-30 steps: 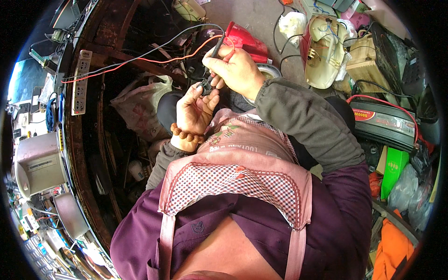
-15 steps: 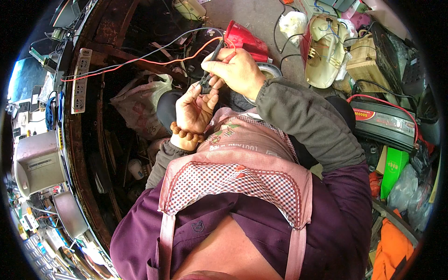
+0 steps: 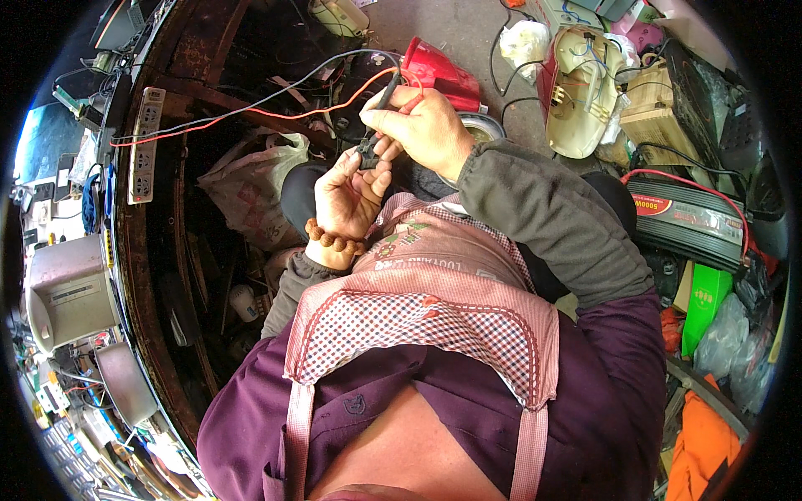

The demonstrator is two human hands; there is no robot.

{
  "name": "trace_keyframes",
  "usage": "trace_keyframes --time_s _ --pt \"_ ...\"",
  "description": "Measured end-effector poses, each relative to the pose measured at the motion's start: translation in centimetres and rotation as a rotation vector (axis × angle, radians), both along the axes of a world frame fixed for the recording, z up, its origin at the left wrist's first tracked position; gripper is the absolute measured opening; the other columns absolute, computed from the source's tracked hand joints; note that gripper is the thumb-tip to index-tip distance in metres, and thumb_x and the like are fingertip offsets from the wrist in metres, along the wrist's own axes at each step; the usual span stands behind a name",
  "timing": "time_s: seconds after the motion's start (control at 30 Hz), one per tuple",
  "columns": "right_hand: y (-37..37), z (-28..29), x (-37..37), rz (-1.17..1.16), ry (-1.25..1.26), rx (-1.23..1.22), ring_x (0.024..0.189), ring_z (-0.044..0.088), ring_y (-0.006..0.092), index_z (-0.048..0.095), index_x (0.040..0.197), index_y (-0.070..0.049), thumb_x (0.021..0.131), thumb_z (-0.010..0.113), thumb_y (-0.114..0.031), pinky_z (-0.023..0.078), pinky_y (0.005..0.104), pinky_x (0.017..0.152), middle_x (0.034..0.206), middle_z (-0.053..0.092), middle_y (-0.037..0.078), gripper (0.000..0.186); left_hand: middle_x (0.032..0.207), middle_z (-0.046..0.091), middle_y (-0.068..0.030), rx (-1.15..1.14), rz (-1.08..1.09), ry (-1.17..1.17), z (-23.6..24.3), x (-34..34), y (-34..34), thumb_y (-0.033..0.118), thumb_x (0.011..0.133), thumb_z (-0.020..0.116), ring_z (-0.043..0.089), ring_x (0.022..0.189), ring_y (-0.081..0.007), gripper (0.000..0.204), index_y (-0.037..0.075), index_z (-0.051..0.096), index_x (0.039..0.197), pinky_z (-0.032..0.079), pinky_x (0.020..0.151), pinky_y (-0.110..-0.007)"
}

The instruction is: The person repairs a small red appliance by disassembling its casing, testing internal components with a multimeter, and reassembling the unit. They use pliers and a screwdriver to manipulate wires and secure parts.

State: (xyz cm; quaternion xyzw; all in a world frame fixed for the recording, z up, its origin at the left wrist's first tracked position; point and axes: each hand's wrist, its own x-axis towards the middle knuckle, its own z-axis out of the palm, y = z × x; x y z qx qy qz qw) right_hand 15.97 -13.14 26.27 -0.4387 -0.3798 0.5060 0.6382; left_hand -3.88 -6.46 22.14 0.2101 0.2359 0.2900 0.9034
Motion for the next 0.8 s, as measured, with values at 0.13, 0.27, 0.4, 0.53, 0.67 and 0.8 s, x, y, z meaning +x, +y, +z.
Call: trace_keyframes --time_s 0.13,0.27,0.4,0.53,0.67,0.8 --pt "0.1 -0.4 0.1 0.002 0.018 -0.016 0.072 0.072 0.0147 0.071 0.117 -0.001 0.103 0.067 -0.021 0.060 0.0280 0.064 0.091 0.071 0.007 0.025 0.114 0.073 -0.0172 0.005 -0.009 0.001 0.1 0.0 0.0 0.013 0.104 0.058 0.076 0.100 -0.0318 0.023 0.002 0.060 0.124 0.066 0.087 -0.042" --pt "0.1 -0.3 0.1 0.008 0.084 -0.058 0.071 0.072 0.0152 0.071 0.116 0.000 0.103 0.068 -0.022 0.060 0.0284 0.064 0.090 0.071 0.007 0.026 0.111 0.072 -0.0160 0.013 -0.029 0.002 0.2 -0.1 0.0 0.012 0.103 0.058 0.076 0.098 -0.0318 0.024 0.003 0.059 0.126 0.065 0.082 -0.040" --pt "0.2 -0.3 0.2 0.003 0.139 -0.111 0.070 0.071 0.0156 0.071 0.114 0.000 0.102 0.069 -0.023 0.061 0.0288 0.064 0.089 0.071 0.007 0.026 0.112 0.071 -0.0138 0.002 -0.057 -0.019 -0.3 -0.4 0.4 0.012 0.103 0.058 0.075 0.094 -0.0303 0.026 0.004 0.059 0.127 0.061 0.077 -0.037" --pt "0.2 -0.6 0.0 0.005 0.202 -0.119 0.069 0.071 0.0154 0.071 0.112 -0.001 0.102 0.070 -0.024 0.061 0.0290 0.063 0.086 0.071 0.007 0.025 0.114 0.071 -0.0132 0.013 -0.072 -0.018 -0.4 -0.6 0.4 0.014 0.103 0.060 0.074 0.092 -0.0293 0.027 0.004 0.059 0.128 0.058 0.077 -0.037" --pt "0.4 -1.0 0.1 0.008 0.224 -0.105 0.069 0.070 0.0150 0.071 0.110 -0.001 0.102 0.070 -0.025 0.061 0.0291 0.063 0.084 0.071 0.007 0.025 0.113 0.071 -0.0152 0.036 -0.055 -0.036 -0.4 -0.4 0.3 0.013 0.103 0.061 0.074 0.095 -0.0304 0.026 0.003 0.059 0.127 0.061 0.081 -0.039" --pt "0.3 -1.2 0.4 0.007 0.229 -0.112 0.069 0.071 0.0152 0.071 0.110 -0.002 0.102 0.070 -0.024 0.061 0.0293 0.063 0.085 0.071 0.007 0.024 0.112 0.071 -0.0184 0.147 -0.005 0.012 -0.3 0.0 0.0 0.008 0.102 0.061 0.075 0.097 -0.0317 0.025 0.002 0.060 0.126 0.064 0.085 -0.042"
